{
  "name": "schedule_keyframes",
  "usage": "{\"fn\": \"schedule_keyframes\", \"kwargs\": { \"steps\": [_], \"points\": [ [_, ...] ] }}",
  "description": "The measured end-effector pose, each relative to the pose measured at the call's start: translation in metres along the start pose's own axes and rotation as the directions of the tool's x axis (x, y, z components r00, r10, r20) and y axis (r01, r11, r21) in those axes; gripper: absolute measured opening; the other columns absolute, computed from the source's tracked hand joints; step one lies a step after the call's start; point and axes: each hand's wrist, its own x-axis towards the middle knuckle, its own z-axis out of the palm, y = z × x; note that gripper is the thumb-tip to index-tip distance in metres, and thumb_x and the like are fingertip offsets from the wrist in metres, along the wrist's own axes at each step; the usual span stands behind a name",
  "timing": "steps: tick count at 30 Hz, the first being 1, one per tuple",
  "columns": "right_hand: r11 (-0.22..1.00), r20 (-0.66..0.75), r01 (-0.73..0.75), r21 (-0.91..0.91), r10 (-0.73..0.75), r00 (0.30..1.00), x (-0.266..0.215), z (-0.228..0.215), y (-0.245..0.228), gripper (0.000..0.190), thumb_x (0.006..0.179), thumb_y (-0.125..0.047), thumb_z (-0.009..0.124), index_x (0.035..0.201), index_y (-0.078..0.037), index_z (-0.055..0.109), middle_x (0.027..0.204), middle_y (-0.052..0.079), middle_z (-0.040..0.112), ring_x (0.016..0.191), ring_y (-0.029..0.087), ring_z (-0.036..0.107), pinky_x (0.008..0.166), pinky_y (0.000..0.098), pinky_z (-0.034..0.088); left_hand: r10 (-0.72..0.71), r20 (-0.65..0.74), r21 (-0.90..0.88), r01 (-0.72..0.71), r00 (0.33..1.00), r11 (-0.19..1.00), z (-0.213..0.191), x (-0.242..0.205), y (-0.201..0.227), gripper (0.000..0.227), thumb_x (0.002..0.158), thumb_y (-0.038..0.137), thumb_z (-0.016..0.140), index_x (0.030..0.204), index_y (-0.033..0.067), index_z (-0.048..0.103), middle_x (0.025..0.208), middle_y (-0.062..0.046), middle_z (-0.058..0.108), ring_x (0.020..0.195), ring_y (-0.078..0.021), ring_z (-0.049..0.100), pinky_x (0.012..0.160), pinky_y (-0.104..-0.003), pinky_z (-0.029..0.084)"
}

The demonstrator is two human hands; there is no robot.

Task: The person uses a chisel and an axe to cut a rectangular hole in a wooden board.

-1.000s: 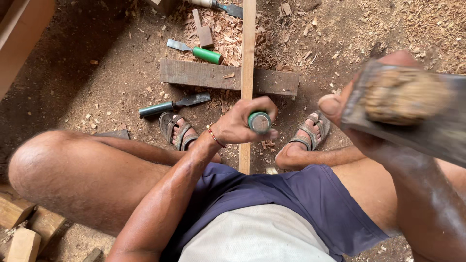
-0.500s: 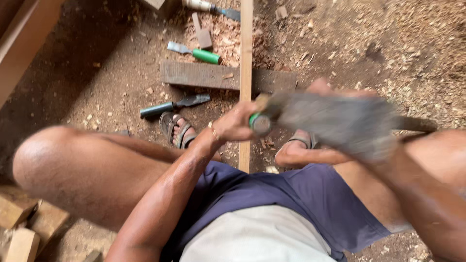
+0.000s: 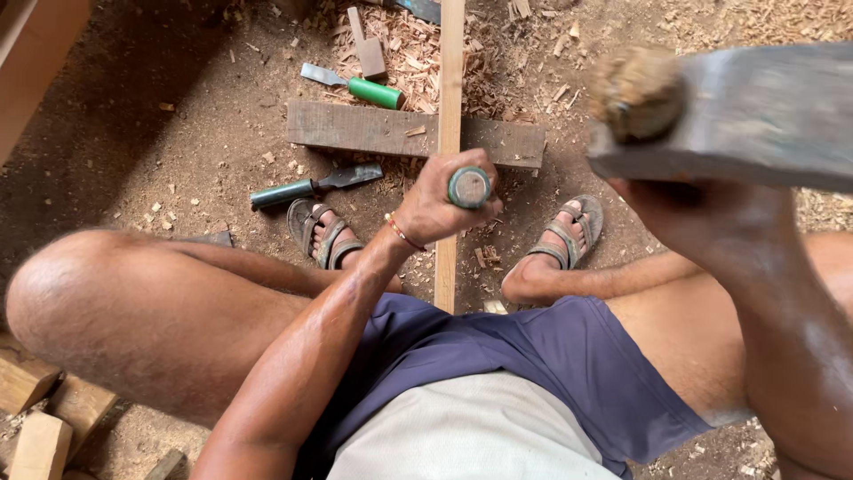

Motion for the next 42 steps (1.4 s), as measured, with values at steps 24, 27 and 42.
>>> {"fn": "schedule_keyframes", "kwargs": {
  "steps": [24, 27, 42],
  "points": [
    [0.960, -0.027, -0.279, 0.001, 0.279, 0.960, 0.002, 0.011, 0.023, 0.034, 0.094, -0.013, 0.083, 0.112, 0.004, 0.059, 0.090, 0.011, 0.064, 0.084, 0.019, 0.067, 0.071, 0.0327, 0.057, -0.019, -0.163, -0.154, -0.006, 0.986, 0.988, -0.017, 0.007, 0.016, 0.022, 0.083, 0.006, 0.080, 0.084, 0.0084, 0.058, 0.079, 0.002, 0.062, 0.072, -0.0063, 0.058, 0.066, -0.026, 0.050],
    [0.929, -0.005, -0.371, -0.008, 0.371, 0.929, 0.002, 0.012, 0.027, 0.036, 0.093, -0.016, 0.082, 0.115, 0.003, 0.061, 0.091, 0.011, 0.066, 0.084, 0.019, 0.070, 0.072, 0.0321, 0.060, -0.073, -0.148, -0.149, 0.051, 0.986, 0.988, -0.015, 0.005, 0.010, 0.021, 0.084, 0.006, 0.080, 0.084, 0.0083, 0.059, 0.077, 0.003, 0.062, 0.070, -0.0054, 0.057, 0.065, -0.025, 0.050],
    [0.965, 0.034, -0.255, -0.056, 0.257, 0.966, -0.008, 0.028, 0.039, 0.037, 0.095, -0.024, 0.087, 0.109, 0.001, 0.063, 0.096, 0.008, 0.067, 0.088, 0.014, 0.068, 0.072, 0.0283, 0.058, -0.025, -0.092, -0.145, 0.012, 0.995, 0.989, -0.021, 0.000, -0.002, 0.020, 0.082, 0.004, 0.080, 0.085, 0.0072, 0.060, 0.079, 0.001, 0.062, 0.072, -0.0069, 0.057, 0.068, -0.027, 0.051]
  ]
}}
